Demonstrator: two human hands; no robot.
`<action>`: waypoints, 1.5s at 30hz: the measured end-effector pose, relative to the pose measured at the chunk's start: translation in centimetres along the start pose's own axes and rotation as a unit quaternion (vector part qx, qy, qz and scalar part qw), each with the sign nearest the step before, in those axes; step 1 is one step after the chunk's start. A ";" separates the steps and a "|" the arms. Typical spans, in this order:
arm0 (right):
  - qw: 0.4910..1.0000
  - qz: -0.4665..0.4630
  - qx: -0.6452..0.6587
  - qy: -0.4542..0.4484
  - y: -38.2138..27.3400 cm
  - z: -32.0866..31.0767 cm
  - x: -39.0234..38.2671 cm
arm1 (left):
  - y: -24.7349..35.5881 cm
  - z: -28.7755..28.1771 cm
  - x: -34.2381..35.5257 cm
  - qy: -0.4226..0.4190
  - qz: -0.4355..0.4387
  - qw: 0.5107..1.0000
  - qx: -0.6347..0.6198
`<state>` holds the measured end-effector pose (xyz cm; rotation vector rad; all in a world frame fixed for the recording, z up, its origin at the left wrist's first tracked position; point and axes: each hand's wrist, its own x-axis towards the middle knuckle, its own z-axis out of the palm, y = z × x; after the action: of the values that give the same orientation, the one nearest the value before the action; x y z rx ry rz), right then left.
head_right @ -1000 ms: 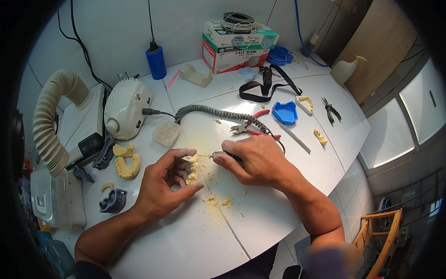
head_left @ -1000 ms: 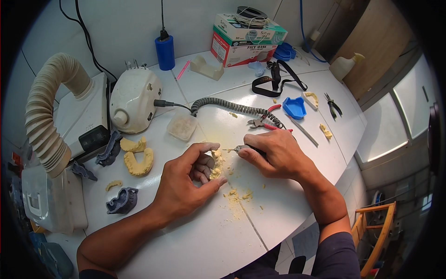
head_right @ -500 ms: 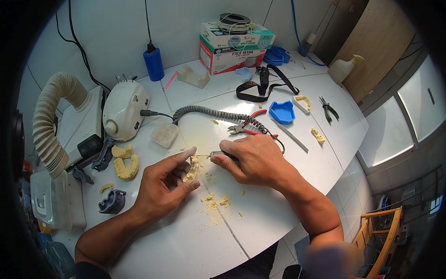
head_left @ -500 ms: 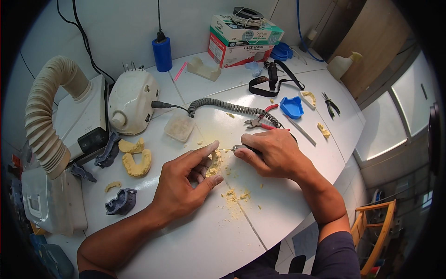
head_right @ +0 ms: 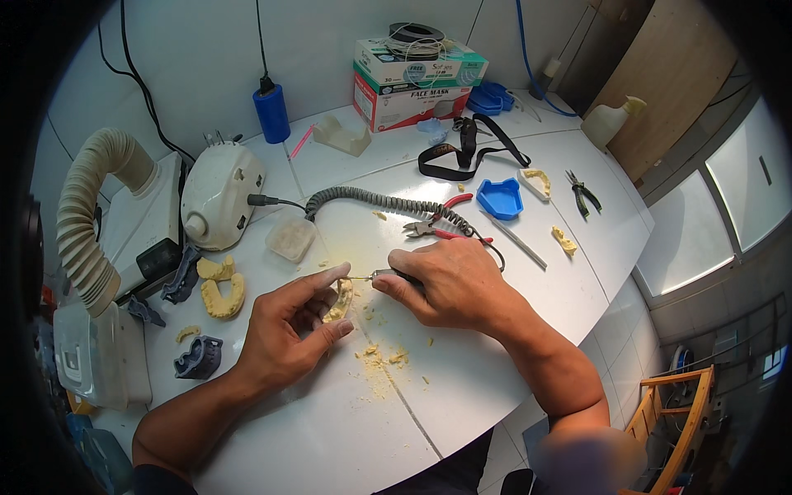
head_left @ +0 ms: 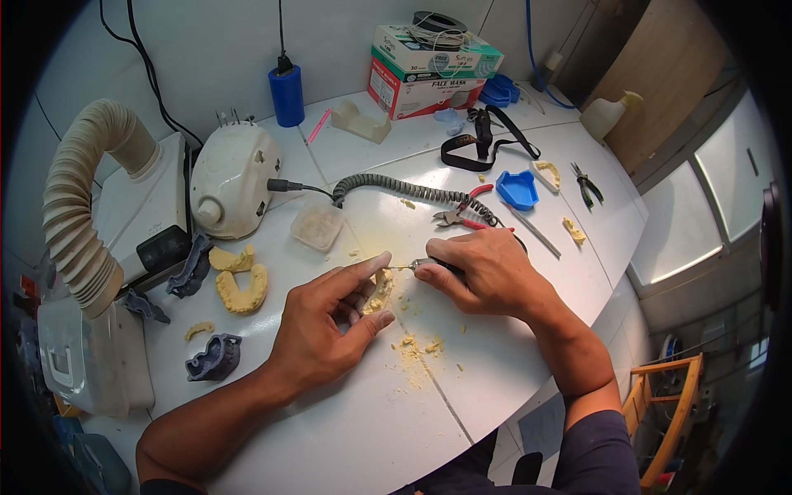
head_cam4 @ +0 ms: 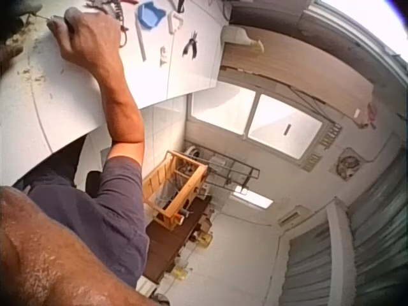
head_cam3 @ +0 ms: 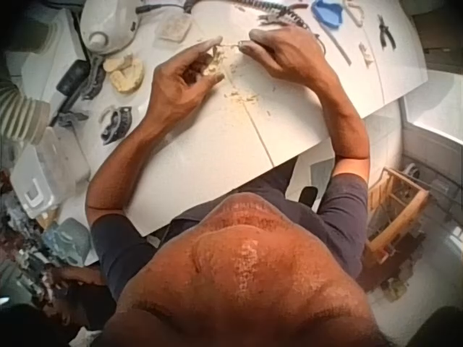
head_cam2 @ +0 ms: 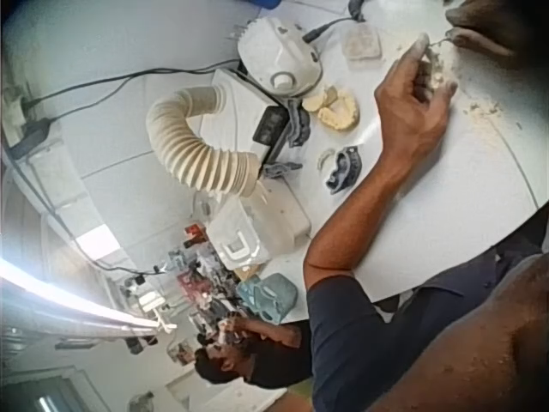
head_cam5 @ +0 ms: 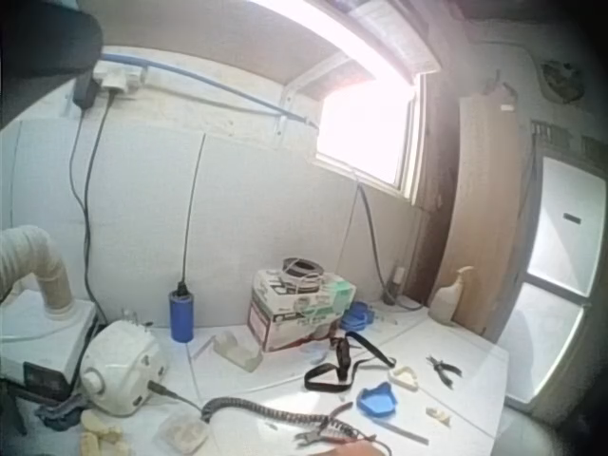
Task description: Trimming or carving a dental plaster model using a dental drill handpiece.
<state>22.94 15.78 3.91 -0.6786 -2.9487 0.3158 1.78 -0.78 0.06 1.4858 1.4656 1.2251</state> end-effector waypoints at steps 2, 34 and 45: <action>1.000 0.000 0.003 0.003 0.0 0.0 0.0 | 0.1 0.0 0.0 0.000 -0.001 1.000 0.001; 1.000 -0.016 0.017 -0.019 0.2 -0.4 -0.1 | 0.4 -0.1 0.0 0.001 -0.018 1.000 0.008; 0.999 -0.015 0.007 -0.031 0.3 -0.4 0.0 | 0.4 -0.1 0.0 0.002 -0.018 1.000 0.016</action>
<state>23.14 16.15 4.24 -0.6336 -3.0094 0.3599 1.80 -0.87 0.52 1.4717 1.5143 1.1903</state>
